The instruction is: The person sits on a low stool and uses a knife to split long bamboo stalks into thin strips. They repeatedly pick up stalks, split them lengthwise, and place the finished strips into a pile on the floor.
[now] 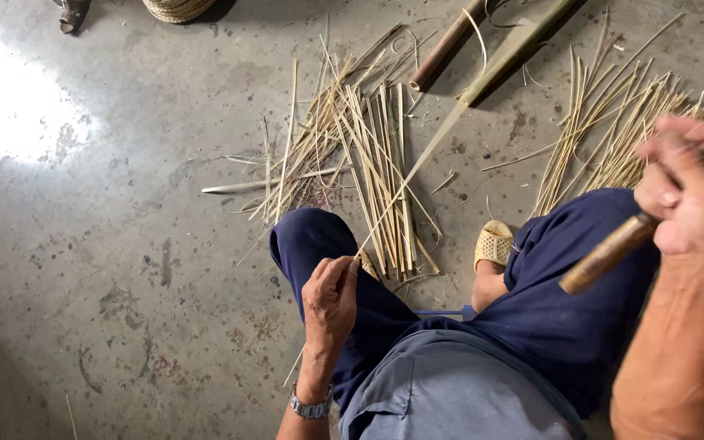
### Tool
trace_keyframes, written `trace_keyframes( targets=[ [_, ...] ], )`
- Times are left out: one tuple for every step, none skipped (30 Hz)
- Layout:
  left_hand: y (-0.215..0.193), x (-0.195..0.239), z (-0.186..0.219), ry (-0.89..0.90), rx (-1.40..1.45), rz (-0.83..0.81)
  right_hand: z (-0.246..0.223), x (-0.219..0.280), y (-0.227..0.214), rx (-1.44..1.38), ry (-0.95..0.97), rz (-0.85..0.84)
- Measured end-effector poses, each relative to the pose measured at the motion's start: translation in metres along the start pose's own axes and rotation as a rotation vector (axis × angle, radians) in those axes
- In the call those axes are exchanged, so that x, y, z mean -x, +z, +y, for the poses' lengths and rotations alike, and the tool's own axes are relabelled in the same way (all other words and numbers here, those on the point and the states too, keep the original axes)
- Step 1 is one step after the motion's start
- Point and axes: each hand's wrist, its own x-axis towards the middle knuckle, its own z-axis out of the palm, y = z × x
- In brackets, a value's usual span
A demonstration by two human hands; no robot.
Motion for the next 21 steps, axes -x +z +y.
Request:
trace_keyframes(
  targets=[
    [0.001,0.001,0.001,-0.007,0.041,-0.031,-0.001,0.001,0.0,0.167,-0.024,0.014],
    [0.002,0.003,0.002,-0.01,0.084,-0.074,0.008,0.008,0.006,0.149,0.026,-0.046],
    [0.004,0.004,0.004,-0.013,0.127,-0.117,0.02,0.016,0.015,0.129,0.076,-0.106],
    [0.007,0.005,0.007,-0.059,0.181,-0.166,0.032,0.023,0.025,0.098,0.124,-0.19],
    [0.011,0.007,0.01,-0.106,0.233,-0.215,0.044,0.029,0.037,0.066,0.171,-0.275],
    [0.014,0.009,0.014,-0.156,0.284,-0.265,0.056,0.037,0.05,0.123,0.201,-0.312],
    [0.018,0.01,0.017,-0.16,0.322,-0.297,0.062,0.04,0.06,0.09,0.199,-0.35],
    [0.019,0.013,0.02,-0.167,0.356,-0.329,0.068,0.043,0.07,0.054,0.199,-0.389],
    [0.021,0.014,0.022,-0.175,0.389,-0.361,0.071,0.047,0.078,0.052,0.158,-0.386],
    [0.021,0.014,0.024,-0.193,0.396,-0.396,0.071,0.052,0.086,0.051,0.118,-0.385],
    [0.021,0.015,0.026,-0.211,0.404,-0.43,0.069,0.056,0.093,0.049,0.079,-0.384],
    [0.021,0.014,0.027,-0.229,0.412,-0.459,0.066,0.057,0.098,0.065,0.074,-0.377],
    [0.022,0.012,0.028,-0.301,0.475,-0.464,0.062,0.059,0.103,0.08,0.07,-0.37],
    [0.025,0.011,0.03,-0.377,0.538,-0.459,0.057,0.06,0.106,0.096,0.069,-0.372],
    [0.027,0.009,0.032,-0.454,0.601,-0.453,0.052,0.063,0.108,0.101,0.099,-0.365],
    [0.029,0.008,0.033,-0.433,0.625,-0.473,0.049,0.064,0.112,0.105,0.133,-0.365],
    [0.031,0.006,0.033,-0.412,0.65,-0.493,0.046,0.066,0.115,0.11,0.166,-0.365],
    [0.032,0.005,0.033,-0.39,0.673,-0.511,0.045,0.068,0.119,0.113,0.161,-0.384],
    [0.033,0.005,0.033,-0.426,0.751,-0.509,0.044,0.07,0.122,0.115,0.155,-0.402],
    [0.036,0.004,0.034,-0.454,0.832,-0.513,0.042,0.071,0.123,0.12,0.141,-0.414],
    [0.039,0.003,0.034,-0.482,0.914,-0.518,0.041,0.071,0.125,0.124,0.149,-0.414]
  ],
)
